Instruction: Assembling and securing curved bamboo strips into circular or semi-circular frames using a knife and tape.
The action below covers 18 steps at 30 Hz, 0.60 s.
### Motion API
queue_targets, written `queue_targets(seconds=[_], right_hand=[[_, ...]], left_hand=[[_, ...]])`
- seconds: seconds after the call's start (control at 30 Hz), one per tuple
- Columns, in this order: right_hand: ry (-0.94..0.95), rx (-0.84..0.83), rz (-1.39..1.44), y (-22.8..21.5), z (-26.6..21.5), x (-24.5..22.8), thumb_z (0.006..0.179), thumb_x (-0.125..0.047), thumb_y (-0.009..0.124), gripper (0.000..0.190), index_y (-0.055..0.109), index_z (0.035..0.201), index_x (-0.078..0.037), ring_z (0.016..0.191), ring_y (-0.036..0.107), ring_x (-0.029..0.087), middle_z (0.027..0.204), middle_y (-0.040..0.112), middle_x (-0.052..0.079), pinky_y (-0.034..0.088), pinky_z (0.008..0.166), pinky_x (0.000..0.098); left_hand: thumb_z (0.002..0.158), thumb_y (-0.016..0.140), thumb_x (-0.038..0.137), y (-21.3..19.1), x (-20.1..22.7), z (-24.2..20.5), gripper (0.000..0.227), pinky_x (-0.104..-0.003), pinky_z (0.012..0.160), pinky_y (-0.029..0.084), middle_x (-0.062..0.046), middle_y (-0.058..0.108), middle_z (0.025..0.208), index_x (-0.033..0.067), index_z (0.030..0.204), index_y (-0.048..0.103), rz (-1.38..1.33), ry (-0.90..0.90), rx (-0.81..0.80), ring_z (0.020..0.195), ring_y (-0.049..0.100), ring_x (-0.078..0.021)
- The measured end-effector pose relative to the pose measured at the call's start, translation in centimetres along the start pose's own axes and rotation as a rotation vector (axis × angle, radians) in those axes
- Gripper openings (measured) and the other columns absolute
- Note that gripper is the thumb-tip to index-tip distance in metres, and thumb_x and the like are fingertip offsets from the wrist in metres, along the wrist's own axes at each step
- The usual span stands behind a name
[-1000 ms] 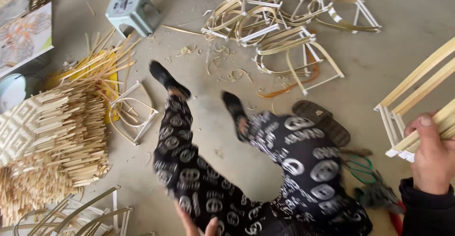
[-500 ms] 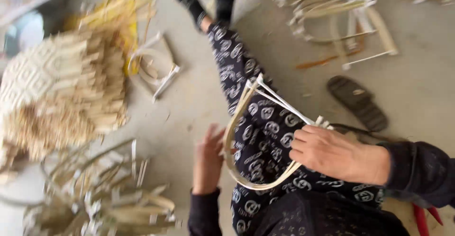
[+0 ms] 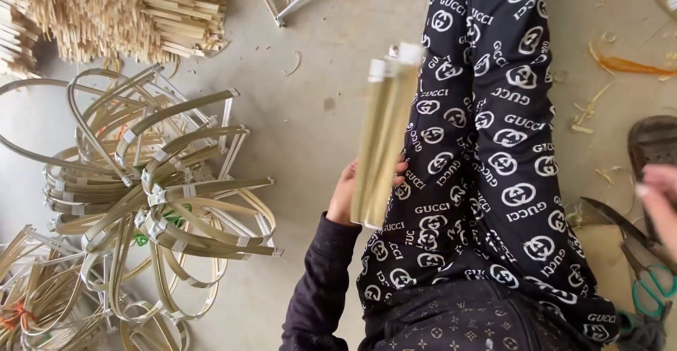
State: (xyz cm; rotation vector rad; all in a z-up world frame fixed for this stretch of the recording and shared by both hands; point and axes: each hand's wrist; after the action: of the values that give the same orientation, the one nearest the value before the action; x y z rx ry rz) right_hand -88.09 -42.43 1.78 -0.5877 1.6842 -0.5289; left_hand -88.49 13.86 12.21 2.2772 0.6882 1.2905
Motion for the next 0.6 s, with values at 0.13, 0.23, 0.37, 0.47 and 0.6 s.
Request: queue_targets(seconds=[0.13,0.23,0.37,0.47,0.6], right_hand=[[-0.003,-0.097,-0.383,1.8,-3.5,6.3,0.104,-0.017,0.073,0.029,0.061,0.125,-0.001,0.095,0.064,0.024,0.107,0.065,0.015,0.051,0.089,0.0347],[-0.071,-0.122,-0.641,2.9,-5.5,-1.9,0.089,-0.022,0.079,0.039,0.069,0.123,-0.004,0.110,0.063,0.030,0.115,0.068,0.014,0.052,0.098,0.0387],[-0.064,-0.013,-0.599,2.7,-4.3,-4.6,0.093,-0.024,0.077,0.036,0.067,0.121,-0.004,0.108,0.059,0.031,0.113,0.066,0.013,0.049,0.098,0.0409],[-0.072,0.030,-0.598,2.4,-3.5,-5.2,0.093,-0.020,0.075,0.031,0.068,0.119,-0.006,0.107,0.061,0.032,0.110,0.067,0.014,0.050,0.094,0.0414],[0.025,0.068,-0.447,0.3,-2.3,-4.9,0.101,-0.014,0.068,0.018,0.066,0.117,-0.006,0.096,0.067,0.029,0.105,0.071,0.014,0.053,0.083,0.0378]], left_hand=[[0.107,0.047,0.013,-0.2,1.7,0.8,0.043,-0.042,0.101,0.057,-0.026,0.066,0.132,-0.0133,0.140,0.052,-0.280,-0.063,0.019,0.116,0.068,-0.0338],[0.104,0.049,0.010,-1.1,1.4,2.6,0.034,-0.039,0.090,0.058,-0.024,0.068,0.122,-0.0053,0.133,0.059,-0.130,0.084,0.130,0.106,0.069,-0.0288],[0.111,0.056,0.011,-9.7,-3.2,6.7,0.028,-0.028,0.079,0.051,-0.015,0.067,0.113,-0.0038,0.133,0.066,0.140,0.275,0.433,0.094,0.061,-0.0153],[0.103,0.058,0.005,-12.4,-2.9,7.1,0.025,-0.031,0.076,0.050,-0.010,0.068,0.101,-0.0015,0.126,0.064,0.099,0.273,0.576,0.083,0.061,-0.0171],[0.104,0.056,0.004,-8.5,1.1,4.7,0.030,-0.034,0.086,0.048,-0.011,0.065,0.104,-0.0009,0.133,0.055,-0.187,0.305,0.471,0.091,0.060,-0.0195]])
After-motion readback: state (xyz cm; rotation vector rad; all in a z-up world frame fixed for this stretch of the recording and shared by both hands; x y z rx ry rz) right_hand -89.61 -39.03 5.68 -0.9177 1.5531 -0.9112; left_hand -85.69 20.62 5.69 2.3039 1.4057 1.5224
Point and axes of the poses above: each hand's wrist, its own z-axis towards the middle knuckle, its own y-axis out of the palm, x = y × z
